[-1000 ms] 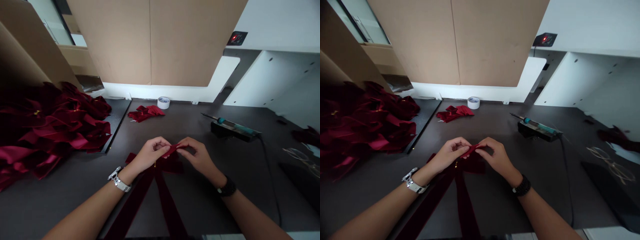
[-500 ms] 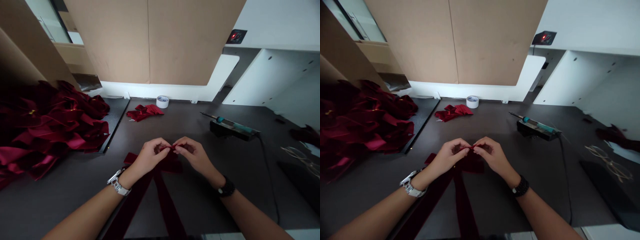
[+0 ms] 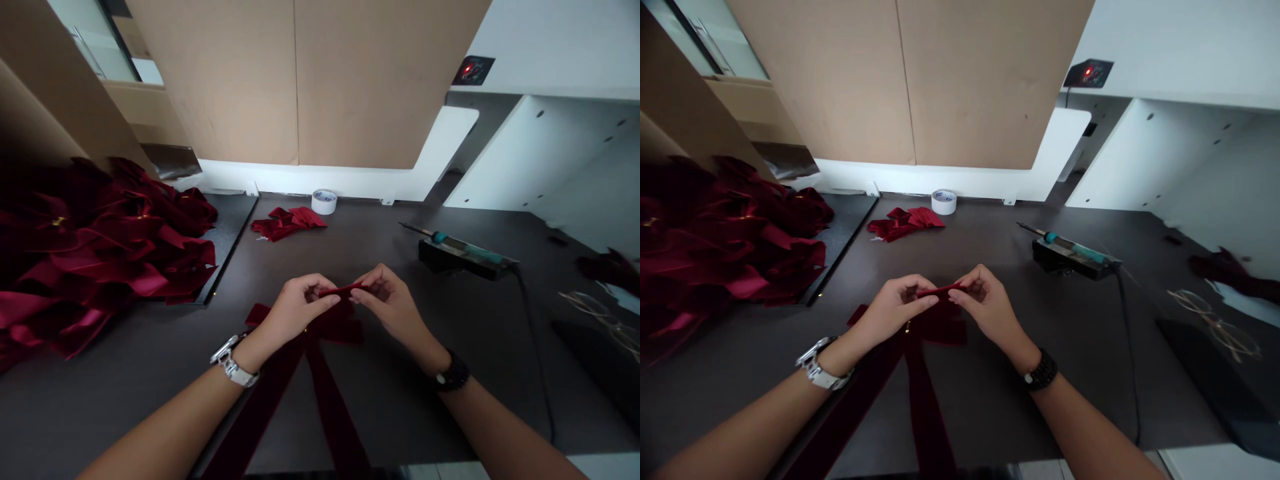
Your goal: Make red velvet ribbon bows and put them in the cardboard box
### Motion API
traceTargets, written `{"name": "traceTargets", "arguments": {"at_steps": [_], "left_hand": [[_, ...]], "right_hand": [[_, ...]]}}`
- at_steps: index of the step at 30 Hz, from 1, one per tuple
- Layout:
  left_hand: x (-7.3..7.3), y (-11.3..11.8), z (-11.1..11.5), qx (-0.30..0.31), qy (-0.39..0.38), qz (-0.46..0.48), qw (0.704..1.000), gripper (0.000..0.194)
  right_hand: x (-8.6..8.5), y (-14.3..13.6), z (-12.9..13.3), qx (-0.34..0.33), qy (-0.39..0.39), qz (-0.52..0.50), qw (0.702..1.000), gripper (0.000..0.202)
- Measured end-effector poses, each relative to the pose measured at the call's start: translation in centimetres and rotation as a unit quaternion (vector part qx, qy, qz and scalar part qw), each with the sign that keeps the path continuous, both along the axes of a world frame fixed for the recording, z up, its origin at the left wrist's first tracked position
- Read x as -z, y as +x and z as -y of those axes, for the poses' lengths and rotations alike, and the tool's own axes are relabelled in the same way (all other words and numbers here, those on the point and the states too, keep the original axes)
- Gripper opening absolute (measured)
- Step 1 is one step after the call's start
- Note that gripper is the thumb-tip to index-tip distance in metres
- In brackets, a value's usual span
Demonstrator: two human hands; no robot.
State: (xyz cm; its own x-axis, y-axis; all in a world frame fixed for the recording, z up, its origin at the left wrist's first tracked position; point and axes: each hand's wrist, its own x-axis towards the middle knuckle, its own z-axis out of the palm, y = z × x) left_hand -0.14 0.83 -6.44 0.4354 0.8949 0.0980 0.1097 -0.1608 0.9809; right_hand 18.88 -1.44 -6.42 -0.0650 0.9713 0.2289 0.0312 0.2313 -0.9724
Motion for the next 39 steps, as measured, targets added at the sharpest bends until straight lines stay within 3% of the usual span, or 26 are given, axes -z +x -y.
{"name": "traceTargets", "arguments": {"at_steps": [8,15,19,23,26,31,34,39], "left_hand": [[-0.4,-0.1,-0.2,-0.016,-0.011,-0.004,1.000,0.020],[-0.5,0.3,0.1,-0.016,-0.036,0.004,0.999,0.021],[-0.7,0.7,0.7,-0.017,-0.038,0.036,0.998,0.019],[-0.7,1.0,1.1,-0.017,-0.014,0.036,0.999,0.017],[-0.8,1.0,1.1,-0.023,-0.015,0.032,0.999,0.018],[-1.0,0.9,0.9,-0.029,-0.029,0.039,0.998,0.018],[-1.0,1.0,0.9,-0.031,-0.029,0.053,0.998,0.018],[-0.8,0.9,0.9,-0.029,-0.006,0.020,0.999,0.018]], "right_hand": [[-0.1,0.0,-0.1,-0.002,0.001,-0.013,1.000,0.035],[0.0,-0.3,-0.1,0.043,-0.025,-0.079,0.996,0.038],[0.5,-1.6,0.3,-0.030,-0.086,-0.120,0.989,0.055],[0.9,-2.6,0.4,-0.016,-0.097,-0.100,0.990,0.028],[0.9,-2.7,0.4,-0.002,-0.109,-0.134,0.985,0.040],[0.5,-2.7,0.4,-0.050,-0.118,-0.212,0.969,0.053],[0.7,-2.9,0.4,-0.058,-0.098,-0.209,0.971,0.039],[1.3,-3.1,0.5,-0.012,-0.086,-0.162,0.983,0.022]]}}
